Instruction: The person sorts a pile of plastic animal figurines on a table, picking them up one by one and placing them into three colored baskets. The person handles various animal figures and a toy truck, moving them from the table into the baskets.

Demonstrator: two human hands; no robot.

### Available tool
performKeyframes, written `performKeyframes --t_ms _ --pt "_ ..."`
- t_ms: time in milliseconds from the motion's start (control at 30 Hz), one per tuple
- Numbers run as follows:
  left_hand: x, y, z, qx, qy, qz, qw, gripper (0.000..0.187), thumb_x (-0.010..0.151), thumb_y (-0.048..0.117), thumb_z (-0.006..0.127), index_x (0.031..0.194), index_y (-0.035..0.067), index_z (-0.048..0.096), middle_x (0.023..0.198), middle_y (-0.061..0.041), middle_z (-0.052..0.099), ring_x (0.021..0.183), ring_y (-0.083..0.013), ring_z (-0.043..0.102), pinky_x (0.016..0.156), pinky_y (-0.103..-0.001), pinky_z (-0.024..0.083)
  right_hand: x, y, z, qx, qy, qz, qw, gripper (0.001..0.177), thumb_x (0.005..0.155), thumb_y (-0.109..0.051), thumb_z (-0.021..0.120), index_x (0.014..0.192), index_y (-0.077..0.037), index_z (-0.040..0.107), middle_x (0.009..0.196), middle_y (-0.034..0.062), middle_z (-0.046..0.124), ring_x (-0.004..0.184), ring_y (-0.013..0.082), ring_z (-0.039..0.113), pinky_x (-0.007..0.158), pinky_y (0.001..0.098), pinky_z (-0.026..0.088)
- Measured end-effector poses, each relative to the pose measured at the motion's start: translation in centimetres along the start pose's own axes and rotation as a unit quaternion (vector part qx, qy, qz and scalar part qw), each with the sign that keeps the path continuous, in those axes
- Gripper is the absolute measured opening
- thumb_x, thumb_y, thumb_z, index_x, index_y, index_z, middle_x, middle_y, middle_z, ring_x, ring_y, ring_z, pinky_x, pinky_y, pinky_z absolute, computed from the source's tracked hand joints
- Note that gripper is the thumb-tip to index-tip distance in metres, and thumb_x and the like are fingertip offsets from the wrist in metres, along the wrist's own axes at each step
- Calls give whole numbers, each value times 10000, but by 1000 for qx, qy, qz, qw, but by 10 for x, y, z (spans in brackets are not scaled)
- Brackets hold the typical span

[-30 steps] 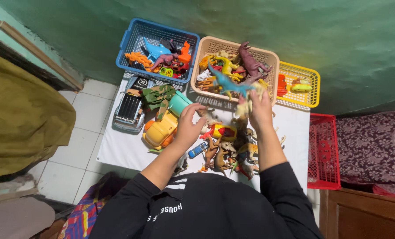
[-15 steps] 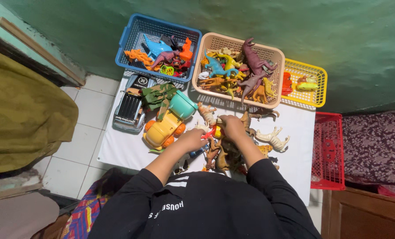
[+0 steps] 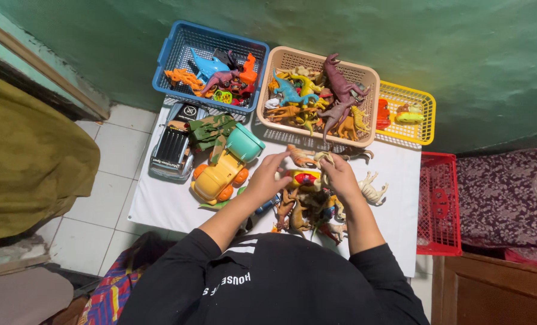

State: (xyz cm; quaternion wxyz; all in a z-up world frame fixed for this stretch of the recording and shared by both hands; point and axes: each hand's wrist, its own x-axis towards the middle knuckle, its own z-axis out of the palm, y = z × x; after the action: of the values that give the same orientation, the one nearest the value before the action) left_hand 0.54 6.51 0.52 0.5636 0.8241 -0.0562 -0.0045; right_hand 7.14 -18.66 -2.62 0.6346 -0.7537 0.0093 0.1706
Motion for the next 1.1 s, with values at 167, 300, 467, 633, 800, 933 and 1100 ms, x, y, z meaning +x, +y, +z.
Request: performKeyframes --t_ms 167,300,467,633,800,933,1100 --pt "-7 30 -5 48 57 136 988 511 837 145 822 1317 161 645 1269 -95 625 1120 -303 665 898 -382 561 -32 -47 14 142 -56 19 988 226 1010 -155 592 1187 -34 664 1004 -20 707 881 54 625 768 221 517" --pt "0 28 -19 84 74 114 987 467 855 52 765 1296 171 671 1281 -88 622 1103 -273 680 926 -359 575 -42 -72 25 150 -42 -17 988 255 1005 -134 611 1235 -28 641 1024 -20 694 880 54 625 738 233 538" --pt "44 -12 -65 114 224 103 962 417 824 28 825 1206 98 674 1155 -119 558 993 -262 648 876 -357 547 -53 -70 16 84 -28 -38 995 297 999 -113 642 1279 -14 658 1019 -2 694 846 51 612 721 224 520" --pt "101 -55 -106 46 237 9 970 354 846 14 781 1174 77 662 1114 -112 540 921 -243 639 852 -363 562 -62 -48 0 95 -1 2 995 314 975 -120 652 1276 -30 669 987 -11 696 818 47 613 707 220 514" --pt "151 -65 -127 118 248 22 961 745 819 -25 777 1460 38 403 1395 -227 450 1212 -399 541 1007 -441 489 -64 -20 -17 97 26 20 995 289 985 -127 666 1248 -8 682 959 -8 706 800 58 606 700 225 498" --pt "154 -64 -100 165 172 58 970 813 861 28 771 1546 41 335 1590 -300 295 1409 -446 403 1149 -468 364 -56 -1 -24 -40 42 -17 998 312 934 -123 678 1236 -44 691 1019 3 738 913 107 656 809 272 526" --pt "98 -74 -13 99 -44 50 993 546 899 127 719 1415 89 547 1501 -153 499 1416 -344 469 1192 -419 375 -45 16 -12 -374 46 -103 921 417 809 -111 741 1221 -68 690 1149 134 692 1068 331 654 919 398 517"
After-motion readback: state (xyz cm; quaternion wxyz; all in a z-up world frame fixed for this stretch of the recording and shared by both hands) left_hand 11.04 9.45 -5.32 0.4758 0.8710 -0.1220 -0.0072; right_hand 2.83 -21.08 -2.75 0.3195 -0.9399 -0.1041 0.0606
